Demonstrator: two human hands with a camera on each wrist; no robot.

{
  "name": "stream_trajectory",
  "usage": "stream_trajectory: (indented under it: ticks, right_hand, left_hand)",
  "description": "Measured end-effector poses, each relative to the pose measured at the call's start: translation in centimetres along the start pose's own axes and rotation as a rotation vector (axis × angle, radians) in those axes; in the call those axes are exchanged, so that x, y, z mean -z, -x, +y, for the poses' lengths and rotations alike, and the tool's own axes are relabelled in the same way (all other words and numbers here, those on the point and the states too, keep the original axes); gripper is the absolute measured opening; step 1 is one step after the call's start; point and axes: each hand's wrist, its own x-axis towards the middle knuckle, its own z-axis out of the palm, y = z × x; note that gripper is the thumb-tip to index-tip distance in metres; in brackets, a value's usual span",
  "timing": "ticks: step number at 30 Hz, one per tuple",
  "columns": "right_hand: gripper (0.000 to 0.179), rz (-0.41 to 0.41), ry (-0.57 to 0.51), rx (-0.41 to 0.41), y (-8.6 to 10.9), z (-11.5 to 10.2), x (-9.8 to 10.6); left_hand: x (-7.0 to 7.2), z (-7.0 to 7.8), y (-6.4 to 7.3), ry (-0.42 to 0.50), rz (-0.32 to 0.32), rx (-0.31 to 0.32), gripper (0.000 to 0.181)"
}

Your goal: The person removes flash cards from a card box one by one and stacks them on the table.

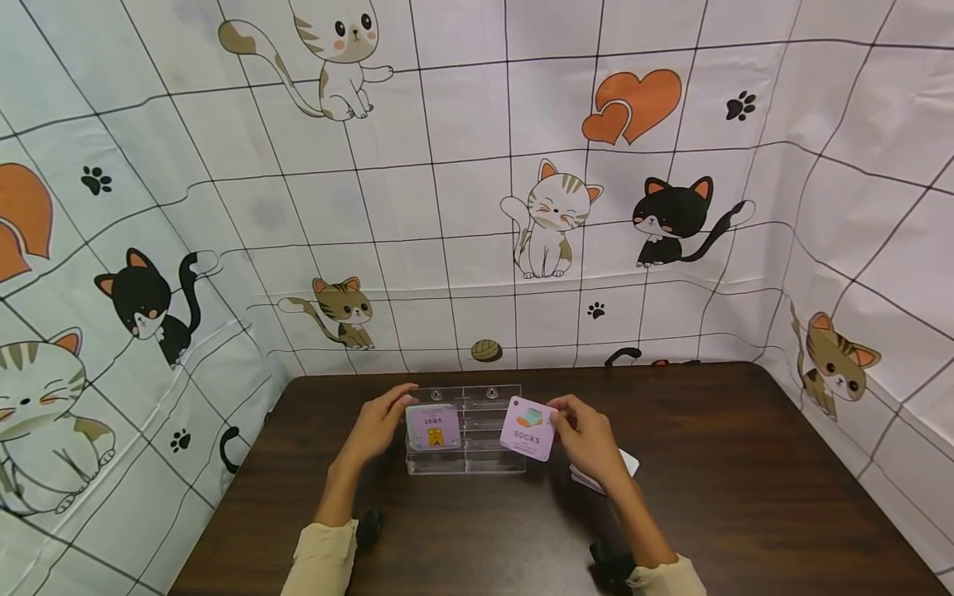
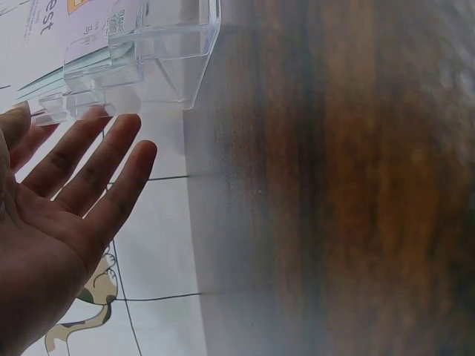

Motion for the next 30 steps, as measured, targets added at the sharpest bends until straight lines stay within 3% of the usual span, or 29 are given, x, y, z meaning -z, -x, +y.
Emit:
stream_trajectory:
  ticks: [30]
  right_hand:
    - [0.026, 0.002, 0.045, -0.078, 2.0, 2.6, 3.6]
  left_hand:
    - [0.2, 0.3, 0.1, 0.008, -0.015, 0.021, 0.038]
